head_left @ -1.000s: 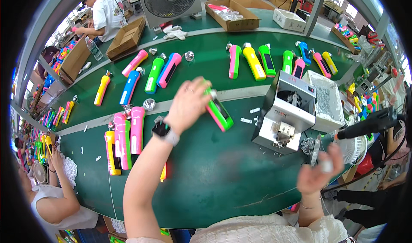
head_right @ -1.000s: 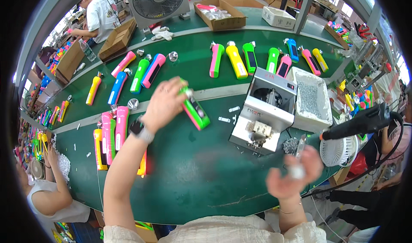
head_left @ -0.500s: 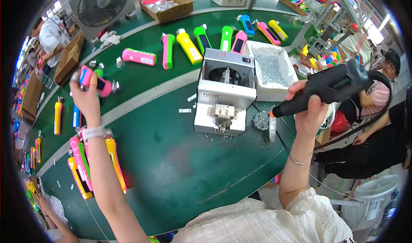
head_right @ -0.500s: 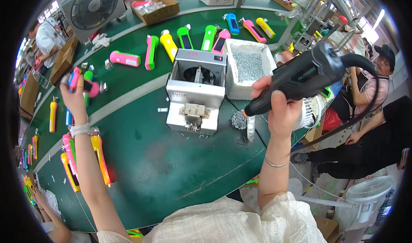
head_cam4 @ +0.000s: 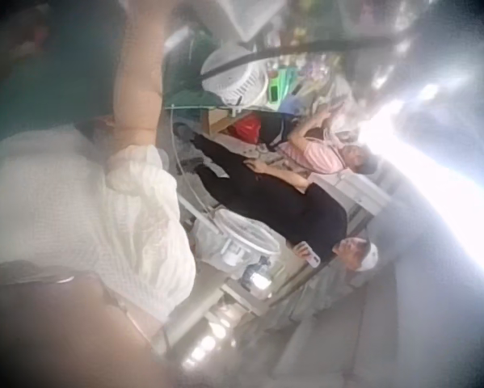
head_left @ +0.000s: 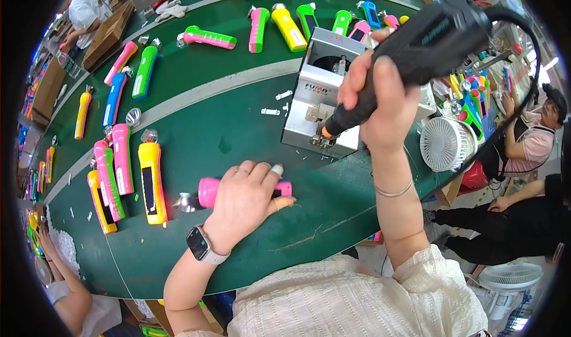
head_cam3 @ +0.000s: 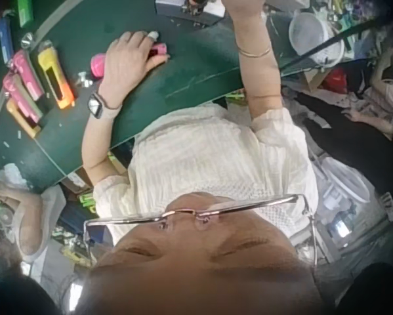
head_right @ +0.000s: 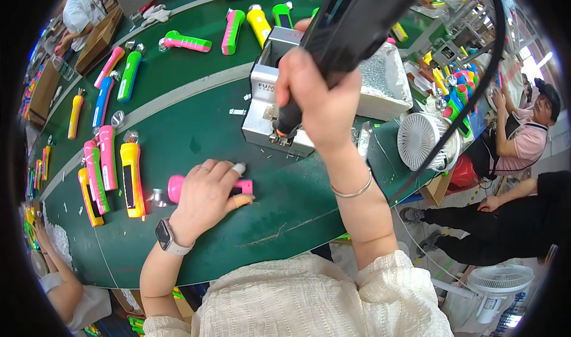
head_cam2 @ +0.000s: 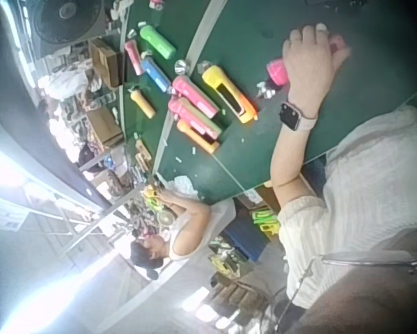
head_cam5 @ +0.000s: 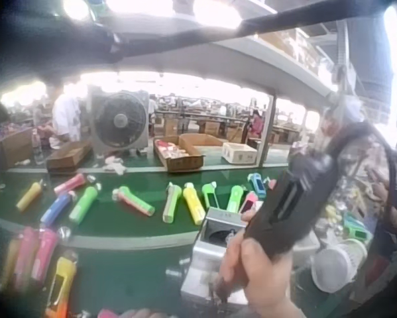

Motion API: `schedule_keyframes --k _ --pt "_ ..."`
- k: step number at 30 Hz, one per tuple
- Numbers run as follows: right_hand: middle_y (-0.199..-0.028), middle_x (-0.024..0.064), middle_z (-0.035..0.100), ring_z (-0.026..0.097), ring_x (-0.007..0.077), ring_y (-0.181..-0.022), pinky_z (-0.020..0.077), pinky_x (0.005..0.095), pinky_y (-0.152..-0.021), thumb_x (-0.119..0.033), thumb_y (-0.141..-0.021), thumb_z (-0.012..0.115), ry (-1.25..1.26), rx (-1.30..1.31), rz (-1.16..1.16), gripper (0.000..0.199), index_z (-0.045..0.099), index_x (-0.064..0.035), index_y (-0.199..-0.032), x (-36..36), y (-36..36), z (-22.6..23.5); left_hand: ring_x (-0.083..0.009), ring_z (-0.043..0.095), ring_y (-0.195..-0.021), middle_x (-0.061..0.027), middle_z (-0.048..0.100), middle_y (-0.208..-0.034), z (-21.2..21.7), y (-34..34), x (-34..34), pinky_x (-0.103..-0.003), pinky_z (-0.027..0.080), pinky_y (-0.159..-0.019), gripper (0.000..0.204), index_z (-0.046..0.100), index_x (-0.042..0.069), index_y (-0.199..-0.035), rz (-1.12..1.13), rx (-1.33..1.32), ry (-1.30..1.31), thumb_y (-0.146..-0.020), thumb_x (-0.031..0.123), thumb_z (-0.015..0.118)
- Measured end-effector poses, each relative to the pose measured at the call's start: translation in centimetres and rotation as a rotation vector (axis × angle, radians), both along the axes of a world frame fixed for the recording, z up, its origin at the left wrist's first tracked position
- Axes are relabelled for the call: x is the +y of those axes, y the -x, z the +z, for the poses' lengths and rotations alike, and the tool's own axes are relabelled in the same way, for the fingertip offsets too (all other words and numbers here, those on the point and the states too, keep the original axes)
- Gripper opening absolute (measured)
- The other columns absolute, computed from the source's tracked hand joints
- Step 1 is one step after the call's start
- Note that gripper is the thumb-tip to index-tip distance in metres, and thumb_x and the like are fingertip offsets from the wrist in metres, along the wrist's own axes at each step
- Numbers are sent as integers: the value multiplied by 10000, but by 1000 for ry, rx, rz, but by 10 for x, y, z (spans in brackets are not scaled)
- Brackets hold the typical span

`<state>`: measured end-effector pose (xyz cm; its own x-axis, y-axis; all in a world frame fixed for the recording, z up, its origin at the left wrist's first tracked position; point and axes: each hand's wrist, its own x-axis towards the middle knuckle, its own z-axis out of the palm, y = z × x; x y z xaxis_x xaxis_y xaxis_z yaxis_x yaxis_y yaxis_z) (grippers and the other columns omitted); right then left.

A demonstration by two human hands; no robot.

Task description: The person assembles plastic flashlights by fitting casing components together, fastening them with an electric screwdriver, and placing the assembled flashlights onto the conveyor.

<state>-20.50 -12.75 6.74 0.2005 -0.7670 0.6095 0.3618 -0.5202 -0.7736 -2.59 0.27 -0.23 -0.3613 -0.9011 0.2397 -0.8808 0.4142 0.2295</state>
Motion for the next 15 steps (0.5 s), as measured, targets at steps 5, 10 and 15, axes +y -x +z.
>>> schedule_keyframes --k 5,10,15 --pt "-702 22 456 451 114 -492 423 284 -503 -393 -937 452 -122 -109 188 510 356 -51 -1304 13 5 -2 -266 575 -931 -82 608 -1021 -4 -11 6 -366 473 -758 540 610 38 -1077 -15 140 -68 -618 275 768" --pt "-699 1 454 461 115 -496 427 277 -515 -513 -870 553 -84 -84 320 617 332 -144 -1312 53 -7 -22 -255 562 -967 -80 606 -1021 -3 -11 5 -366 467 -764 530 614 37 -1070 -11 136 -73 -623 282 761" --pt "-715 -5 474 482 115 -525 430 283 -551 -529 -803 658 -221 29 360 665 347 -187 -1282 59 -14 -40 -249 555 -983 -79 602 -1027 -6 -13 5 -361 456 -773 527 613 34 -1064 -15 145 -72 -627 292 753"
